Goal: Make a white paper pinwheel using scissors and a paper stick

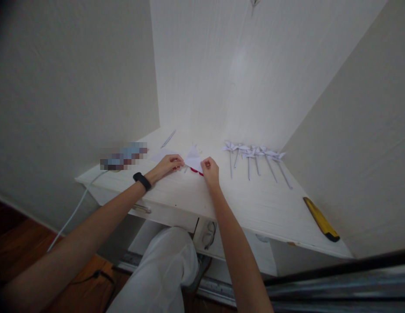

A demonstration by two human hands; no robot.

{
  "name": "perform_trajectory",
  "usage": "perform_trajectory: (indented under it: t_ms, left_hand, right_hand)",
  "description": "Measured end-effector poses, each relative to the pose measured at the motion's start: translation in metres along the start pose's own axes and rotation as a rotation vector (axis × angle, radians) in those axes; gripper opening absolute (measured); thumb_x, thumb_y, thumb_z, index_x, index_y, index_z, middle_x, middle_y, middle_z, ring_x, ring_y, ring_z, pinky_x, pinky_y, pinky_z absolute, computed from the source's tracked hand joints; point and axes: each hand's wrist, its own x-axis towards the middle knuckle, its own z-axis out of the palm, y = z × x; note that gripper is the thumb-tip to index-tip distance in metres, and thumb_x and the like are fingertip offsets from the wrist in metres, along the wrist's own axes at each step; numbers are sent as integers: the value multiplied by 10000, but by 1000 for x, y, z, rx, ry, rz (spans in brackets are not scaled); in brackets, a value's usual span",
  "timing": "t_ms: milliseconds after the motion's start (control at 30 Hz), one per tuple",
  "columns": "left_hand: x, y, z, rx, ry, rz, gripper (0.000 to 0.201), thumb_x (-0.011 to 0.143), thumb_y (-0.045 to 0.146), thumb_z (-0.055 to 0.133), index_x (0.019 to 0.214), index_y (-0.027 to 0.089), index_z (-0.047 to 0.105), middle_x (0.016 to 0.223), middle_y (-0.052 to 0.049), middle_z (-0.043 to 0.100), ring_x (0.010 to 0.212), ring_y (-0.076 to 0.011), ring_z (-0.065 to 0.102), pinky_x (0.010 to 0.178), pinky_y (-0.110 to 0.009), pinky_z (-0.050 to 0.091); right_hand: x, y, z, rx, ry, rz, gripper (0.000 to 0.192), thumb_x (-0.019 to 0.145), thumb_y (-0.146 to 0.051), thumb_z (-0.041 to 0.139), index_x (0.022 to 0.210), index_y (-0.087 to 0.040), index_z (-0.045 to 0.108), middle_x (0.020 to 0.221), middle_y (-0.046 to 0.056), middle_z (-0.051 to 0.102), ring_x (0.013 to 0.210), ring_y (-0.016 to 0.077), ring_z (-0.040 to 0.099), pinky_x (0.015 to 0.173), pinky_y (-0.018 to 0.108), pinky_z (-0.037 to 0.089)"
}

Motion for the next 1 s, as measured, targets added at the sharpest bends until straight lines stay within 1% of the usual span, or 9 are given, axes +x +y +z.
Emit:
perform_trajectory:
  t_ms: [333,767,1000]
  left_hand:
    - [-1,1,1,-10,-29,-16,109,673,238,618,709,135,618,590,9,552,525,-76,470,489,-196,341]
    - [0,-1,0,4,-29,-24,113,675,241,617,722,138,624,604,6,560,538,-80,485,495,-198,346]
    - [0,-1,1,-25,-32,-40,104,667,227,620,716,136,622,617,2,565,539,-78,485,490,-196,343]
  right_hand:
    - [2,3,1,-4,12,-9,176,749,-348,500,690,-187,537,689,11,539,673,161,500,649,278,389]
    - [3,6,1,-31,18,-4,161,734,-340,506,665,-194,517,653,-6,523,631,148,473,629,273,374]
    - [2,1,0,-7,-2,6,181,749,-353,502,678,-189,532,679,5,533,663,153,485,639,273,381]
